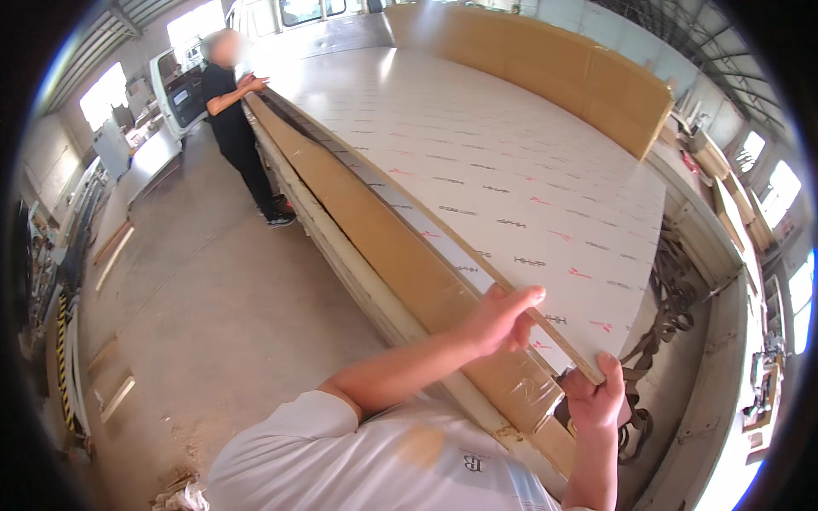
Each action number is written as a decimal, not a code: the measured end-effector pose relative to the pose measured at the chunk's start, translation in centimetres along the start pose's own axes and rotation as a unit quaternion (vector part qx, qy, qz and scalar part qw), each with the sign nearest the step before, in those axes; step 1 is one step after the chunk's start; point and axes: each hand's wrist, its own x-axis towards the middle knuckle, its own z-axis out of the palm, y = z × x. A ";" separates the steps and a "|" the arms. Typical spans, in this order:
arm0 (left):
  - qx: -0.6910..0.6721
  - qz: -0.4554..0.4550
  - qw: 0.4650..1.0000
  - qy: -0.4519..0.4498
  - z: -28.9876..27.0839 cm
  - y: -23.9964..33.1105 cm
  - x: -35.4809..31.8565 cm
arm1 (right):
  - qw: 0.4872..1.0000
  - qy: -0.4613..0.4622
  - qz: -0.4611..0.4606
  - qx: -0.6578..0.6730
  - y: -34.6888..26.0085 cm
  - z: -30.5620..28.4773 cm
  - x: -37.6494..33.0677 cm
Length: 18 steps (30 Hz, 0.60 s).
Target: The person unloads large, flat boards from the back of a truck with the assistance of another person. They unwrap the boards from protective packaging and carry them into a warehouse. The person also writes on a pink document attached to the truck's cargo area.
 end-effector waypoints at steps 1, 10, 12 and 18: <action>-0.006 -0.011 1.000 0.003 -0.1 0.1 -0.4 | 1.000 0.012 0.009 -0.006 -0.2 0.6 -0.5; -0.012 -0.075 0.997 0.000 -1.8 -0.3 -9.6 | 1.000 0.009 0.010 0.001 3.9 5.3 -8.4; 0.016 -0.084 0.996 0.004 -1.0 -0.3 -11.6 | 1.000 -0.014 -0.005 0.010 4.5 4.4 -10.4; 0.000 -0.058 0.998 0.014 3.7 -3.3 -17.8 | 0.999 -0.026 0.031 0.028 4.5 3.1 -17.2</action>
